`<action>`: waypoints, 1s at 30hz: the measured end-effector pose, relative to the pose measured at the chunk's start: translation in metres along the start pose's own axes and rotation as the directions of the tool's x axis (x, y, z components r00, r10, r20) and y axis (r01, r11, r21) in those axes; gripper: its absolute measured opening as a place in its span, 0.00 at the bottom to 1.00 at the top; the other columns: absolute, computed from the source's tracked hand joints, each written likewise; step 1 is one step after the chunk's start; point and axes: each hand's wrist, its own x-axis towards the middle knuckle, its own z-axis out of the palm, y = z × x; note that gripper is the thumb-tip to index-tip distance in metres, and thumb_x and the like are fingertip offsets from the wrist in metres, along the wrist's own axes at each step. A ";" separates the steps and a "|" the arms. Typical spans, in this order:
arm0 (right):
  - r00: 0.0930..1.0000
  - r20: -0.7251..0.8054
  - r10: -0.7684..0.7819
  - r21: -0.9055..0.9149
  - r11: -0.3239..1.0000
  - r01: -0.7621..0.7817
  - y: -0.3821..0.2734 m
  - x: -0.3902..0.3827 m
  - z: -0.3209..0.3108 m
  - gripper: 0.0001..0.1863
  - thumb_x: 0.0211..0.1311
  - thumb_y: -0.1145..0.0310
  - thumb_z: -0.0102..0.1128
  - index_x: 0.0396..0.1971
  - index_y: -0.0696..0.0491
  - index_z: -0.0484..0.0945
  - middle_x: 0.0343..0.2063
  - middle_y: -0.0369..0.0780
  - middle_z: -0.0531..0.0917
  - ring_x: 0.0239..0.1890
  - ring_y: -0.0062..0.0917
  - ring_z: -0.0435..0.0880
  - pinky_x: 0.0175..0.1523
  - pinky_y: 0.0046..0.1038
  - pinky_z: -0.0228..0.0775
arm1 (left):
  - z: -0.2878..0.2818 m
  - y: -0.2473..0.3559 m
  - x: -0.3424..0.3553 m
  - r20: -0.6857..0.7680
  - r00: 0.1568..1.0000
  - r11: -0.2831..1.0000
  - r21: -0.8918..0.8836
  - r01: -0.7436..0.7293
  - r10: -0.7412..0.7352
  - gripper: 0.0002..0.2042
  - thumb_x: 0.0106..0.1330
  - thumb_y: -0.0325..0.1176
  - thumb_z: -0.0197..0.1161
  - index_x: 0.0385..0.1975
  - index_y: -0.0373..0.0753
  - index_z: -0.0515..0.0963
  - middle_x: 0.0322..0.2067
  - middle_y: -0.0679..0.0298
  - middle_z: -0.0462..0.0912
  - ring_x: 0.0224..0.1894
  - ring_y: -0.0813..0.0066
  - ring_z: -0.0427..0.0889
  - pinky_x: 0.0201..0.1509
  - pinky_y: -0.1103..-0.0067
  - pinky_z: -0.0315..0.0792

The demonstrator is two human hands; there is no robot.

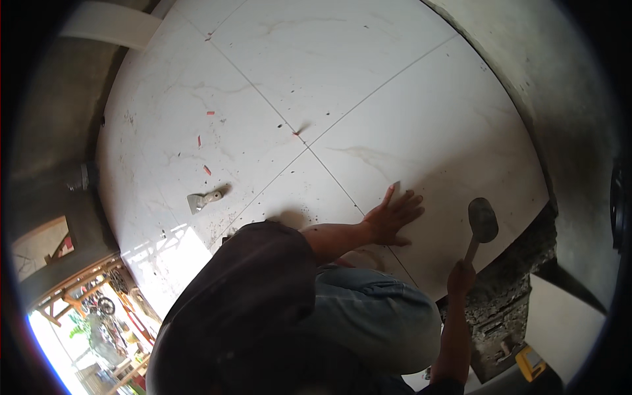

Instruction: The person positions a tile onto a bed of mortar and taps it repeatedly with a rubber mallet. They then wipe the tile with a cloth and use a scraper to clear mortar from the seams between tiles.

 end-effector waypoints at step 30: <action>0.964 -0.198 0.176 -0.064 0.979 -0.191 0.005 -0.022 0.048 0.26 0.66 0.54 0.51 0.27 0.67 0.78 0.18 0.51 0.80 0.25 0.45 0.82 0.30 0.44 0.69 | 0.022 -0.009 -0.073 -0.133 0.955 0.962 -0.110 0.251 -0.264 0.36 0.63 0.51 0.55 0.69 0.45 0.53 0.70 0.50 0.46 0.73 0.49 0.39 0.70 0.46 0.41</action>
